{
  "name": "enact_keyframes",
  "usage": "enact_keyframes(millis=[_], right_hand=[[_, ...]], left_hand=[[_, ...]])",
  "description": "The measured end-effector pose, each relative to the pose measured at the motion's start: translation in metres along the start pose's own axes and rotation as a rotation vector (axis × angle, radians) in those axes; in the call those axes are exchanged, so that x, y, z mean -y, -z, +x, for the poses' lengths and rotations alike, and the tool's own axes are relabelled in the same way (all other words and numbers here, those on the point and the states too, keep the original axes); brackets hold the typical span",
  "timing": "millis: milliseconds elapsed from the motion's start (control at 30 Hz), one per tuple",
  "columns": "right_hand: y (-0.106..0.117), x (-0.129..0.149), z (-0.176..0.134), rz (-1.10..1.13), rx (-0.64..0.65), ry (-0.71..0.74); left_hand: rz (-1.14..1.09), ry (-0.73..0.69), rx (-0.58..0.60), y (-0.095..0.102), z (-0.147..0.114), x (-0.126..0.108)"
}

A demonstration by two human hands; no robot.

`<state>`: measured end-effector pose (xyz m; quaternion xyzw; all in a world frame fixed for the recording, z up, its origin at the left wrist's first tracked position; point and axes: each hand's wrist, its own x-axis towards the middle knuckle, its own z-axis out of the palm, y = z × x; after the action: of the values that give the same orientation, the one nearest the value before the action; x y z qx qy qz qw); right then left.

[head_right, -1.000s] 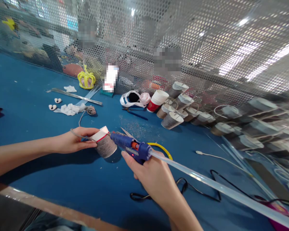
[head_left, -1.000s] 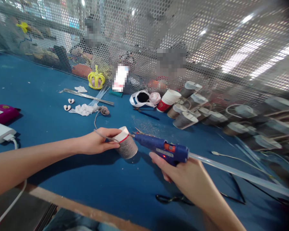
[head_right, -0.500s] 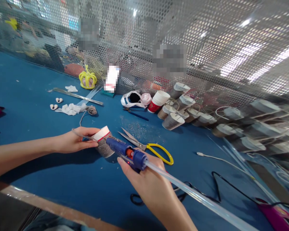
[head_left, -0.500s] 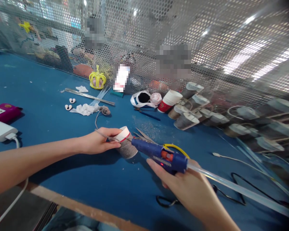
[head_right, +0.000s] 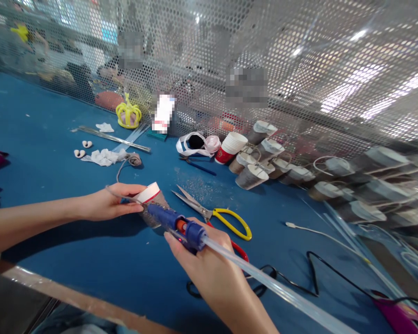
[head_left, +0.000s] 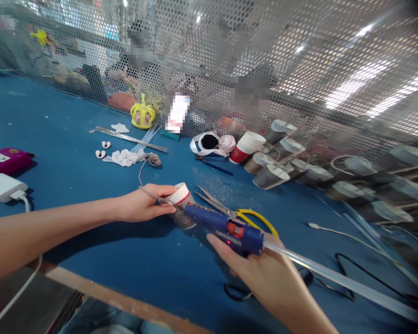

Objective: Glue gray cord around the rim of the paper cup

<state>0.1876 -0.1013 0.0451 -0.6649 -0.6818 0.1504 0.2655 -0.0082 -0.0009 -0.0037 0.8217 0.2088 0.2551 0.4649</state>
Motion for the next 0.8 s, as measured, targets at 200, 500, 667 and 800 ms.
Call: enact_keyframes(millis=[200, 500, 667, 800], right_hand=[[0.011, -0.005, 0.007, 0.049, 0.101, -0.128], [0.013, -0.017, 0.017, 0.040, 0.134, -0.181], [0.011, -0.017, 0.024, 0.055, 0.127, -0.176], [0.012, -0.017, 0.023, 0.020, 0.139, -0.127]], left_hand=[[-0.021, 0.026, 0.008, -0.001, 0.000, 0.003], [0.008, 0.039, 0.003, -0.002, -0.001, 0.005], [0.045, 0.056, 0.009, -0.001, -0.001, 0.002], [0.041, 0.055, 0.015, 0.000, -0.002, 0.001]])
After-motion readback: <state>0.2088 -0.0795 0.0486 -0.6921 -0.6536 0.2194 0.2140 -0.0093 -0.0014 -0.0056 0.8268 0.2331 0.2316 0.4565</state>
